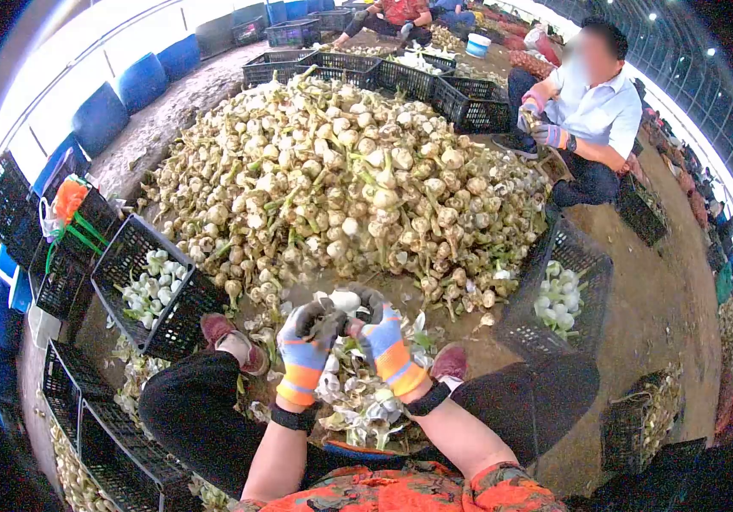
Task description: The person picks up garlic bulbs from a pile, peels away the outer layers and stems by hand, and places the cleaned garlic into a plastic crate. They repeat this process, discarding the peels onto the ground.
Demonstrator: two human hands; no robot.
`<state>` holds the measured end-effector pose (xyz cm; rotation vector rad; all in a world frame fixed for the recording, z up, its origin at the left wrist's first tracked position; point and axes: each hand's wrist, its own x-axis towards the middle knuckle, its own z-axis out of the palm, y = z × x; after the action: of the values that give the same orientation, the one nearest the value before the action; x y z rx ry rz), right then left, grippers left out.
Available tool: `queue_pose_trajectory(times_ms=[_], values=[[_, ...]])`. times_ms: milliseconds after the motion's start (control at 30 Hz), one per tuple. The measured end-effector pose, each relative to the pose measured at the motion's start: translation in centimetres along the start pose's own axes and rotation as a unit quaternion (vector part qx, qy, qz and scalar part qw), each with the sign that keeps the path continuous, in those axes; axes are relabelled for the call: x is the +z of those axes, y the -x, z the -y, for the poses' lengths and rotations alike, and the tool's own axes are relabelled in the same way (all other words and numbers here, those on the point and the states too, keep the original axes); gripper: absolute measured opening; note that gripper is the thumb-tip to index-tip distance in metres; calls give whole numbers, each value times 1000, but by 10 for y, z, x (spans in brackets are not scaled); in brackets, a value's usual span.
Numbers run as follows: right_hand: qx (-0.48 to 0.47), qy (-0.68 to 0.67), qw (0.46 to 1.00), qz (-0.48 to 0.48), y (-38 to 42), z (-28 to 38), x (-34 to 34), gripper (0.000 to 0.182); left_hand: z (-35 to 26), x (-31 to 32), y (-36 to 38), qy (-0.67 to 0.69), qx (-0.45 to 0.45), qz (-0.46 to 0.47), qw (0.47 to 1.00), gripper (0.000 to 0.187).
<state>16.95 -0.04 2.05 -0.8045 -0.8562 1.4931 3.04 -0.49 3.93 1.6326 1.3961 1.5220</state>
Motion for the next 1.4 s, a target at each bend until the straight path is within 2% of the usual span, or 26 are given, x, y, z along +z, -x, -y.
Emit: queue_pose_trajectory(times_ms=[67,133,200,267,400,467,500,533,567,600,633,700,767,800,833,867,900,933,967,1067,1133,1167,1200,1267,1333,1400], values=[[-41,26,998,-39,1,-10,7,57,7,9,3,-9,-28,-30,999,20],[-104,189,974,-67,6,-10,10,63,10,10,6,16,-65,-19,998,19],[-95,170,978,-80,6,-16,8,58,15,10,7,39,-103,-7,994,18],[-58,52,994,-75,7,-15,6,59,19,10,4,-10,6,-24,1000,11],[-57,94,991,-81,9,-13,1,55,10,8,1,-74,26,-19,997,7],[-16,91,995,-47,8,-3,2,49,6,12,1,34,-83,-50,995,7],[-16,90,995,-47,9,-2,-1,49,16,14,0,175,-134,-52,974,6],[20,13,1000,13,10,-1,-6,50,20,16,2,315,-191,-78,926,6],[55,-65,994,72,11,3,-7,54,21,13,1,369,-231,-76,897,7],[54,-66,994,71,11,7,-8,54,22,9,0,421,-269,-74,863,8],[68,-6,996,65,10,12,-11,57,23,8,-1,420,-270,-72,863,8],[81,53,994,57,10,14,-11,60,25,5,0,513,-334,-26,790,10],[74,-95,992,23,15,6,-13,57,33,3,-1,509,-316,-32,800,14],[75,-96,992,21,13,-1,-20,57,32,3,-2,506,-296,-41,809,19],[65,-80,995,8,9,-11,-29,50,30,6,-3,396,-281,-56,872,28],[56,-64,996,-6,7,-18,-34,43,35,11,0,395,-281,-55,873,28],[56,-66,996,-6,5,-11,-27,43,42,17,4,295,-192,-54,934,29],[35,27,999,-32,3,-5,-20,40,50,23,8,189,-99,-51,976,31],[13,119,991,-57,2,0,-13,37,33,21,5,127,-89,-4,988,37],[22,35,994,-103,8,3,-4,37,34,19,5,44,-42,2,998,17],[64,3,995,-75,8,3,-9,33,20,22,2,213,-170,-48,961,11],[104,-64,991,-50,5,0,-14,30,19,25,-2,321,-245,-95,910,8],[143,-130,981,-24,4,-3,-21,28,19,23,-4,319,-245,-95,910,8],[172,-153,973,7,8,-4,-33,27,19,15,-9,444,-331,-99,827,11],[214,-233,948,-30,5,-11,-37,29,30,11,-11,448,-318,-132,825,8],[172,-192,966,-25,8,-14,-37,32,33,14,-12,356,-275,-140,882,10]])
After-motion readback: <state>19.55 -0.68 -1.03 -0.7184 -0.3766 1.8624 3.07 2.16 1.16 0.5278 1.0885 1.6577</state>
